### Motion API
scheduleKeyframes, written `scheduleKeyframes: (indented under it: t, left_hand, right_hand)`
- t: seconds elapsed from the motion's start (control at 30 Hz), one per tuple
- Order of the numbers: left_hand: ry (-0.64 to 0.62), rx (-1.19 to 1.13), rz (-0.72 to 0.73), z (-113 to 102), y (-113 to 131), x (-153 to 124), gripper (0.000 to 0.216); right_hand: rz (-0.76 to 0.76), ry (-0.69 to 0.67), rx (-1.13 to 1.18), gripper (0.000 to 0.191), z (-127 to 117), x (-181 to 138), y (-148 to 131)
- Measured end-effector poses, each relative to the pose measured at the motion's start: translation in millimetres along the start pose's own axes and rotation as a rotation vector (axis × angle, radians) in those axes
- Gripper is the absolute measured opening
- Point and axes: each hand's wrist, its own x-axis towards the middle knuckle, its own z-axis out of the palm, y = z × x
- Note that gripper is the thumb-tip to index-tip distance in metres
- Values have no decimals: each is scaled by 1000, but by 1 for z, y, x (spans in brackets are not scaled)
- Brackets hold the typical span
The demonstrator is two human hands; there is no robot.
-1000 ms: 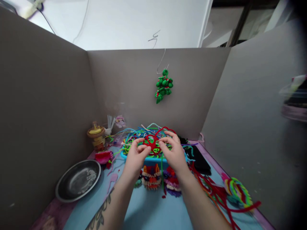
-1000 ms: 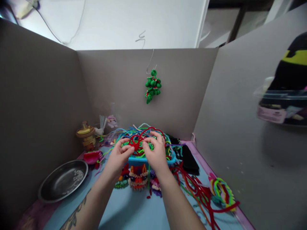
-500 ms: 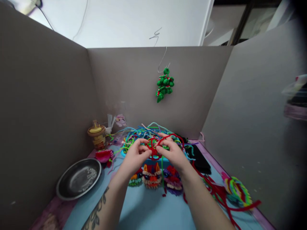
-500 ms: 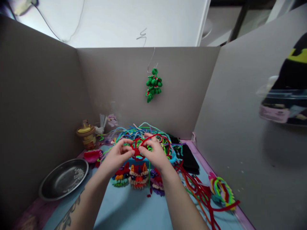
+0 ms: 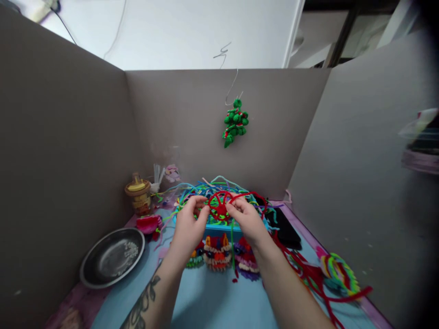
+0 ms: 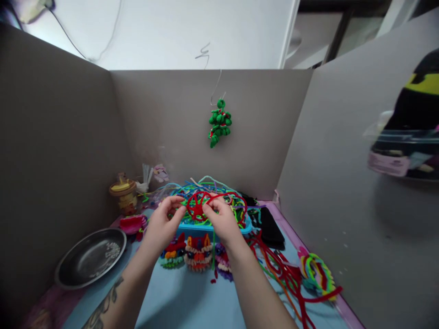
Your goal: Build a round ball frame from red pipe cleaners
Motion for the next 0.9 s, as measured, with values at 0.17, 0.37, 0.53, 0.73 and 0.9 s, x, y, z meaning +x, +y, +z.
scheduleKeyframes:
  t: [0.17,0.37,0.53,0.73,0.9]
  left_hand:
    - [-104,-7,10,3,3,-5,29]
    - [-211,-160,-37,13,3,-5,27]
    - [-172,-168,-39,17,1,-7,27]
    - [-121,-96,-38,17,1,-8,24]
    - [-109,-69,-57,18,1,-8,21]
  right_hand:
    - [69,49,109,36,5,-1,1]
    - [78,18,163,31,8,-1,0]
    - [96,41,213,28,11,-3,-1]
    - [100,96,310,15,15,-2,-1]
    - [118,140,405,13,19,-2,-2]
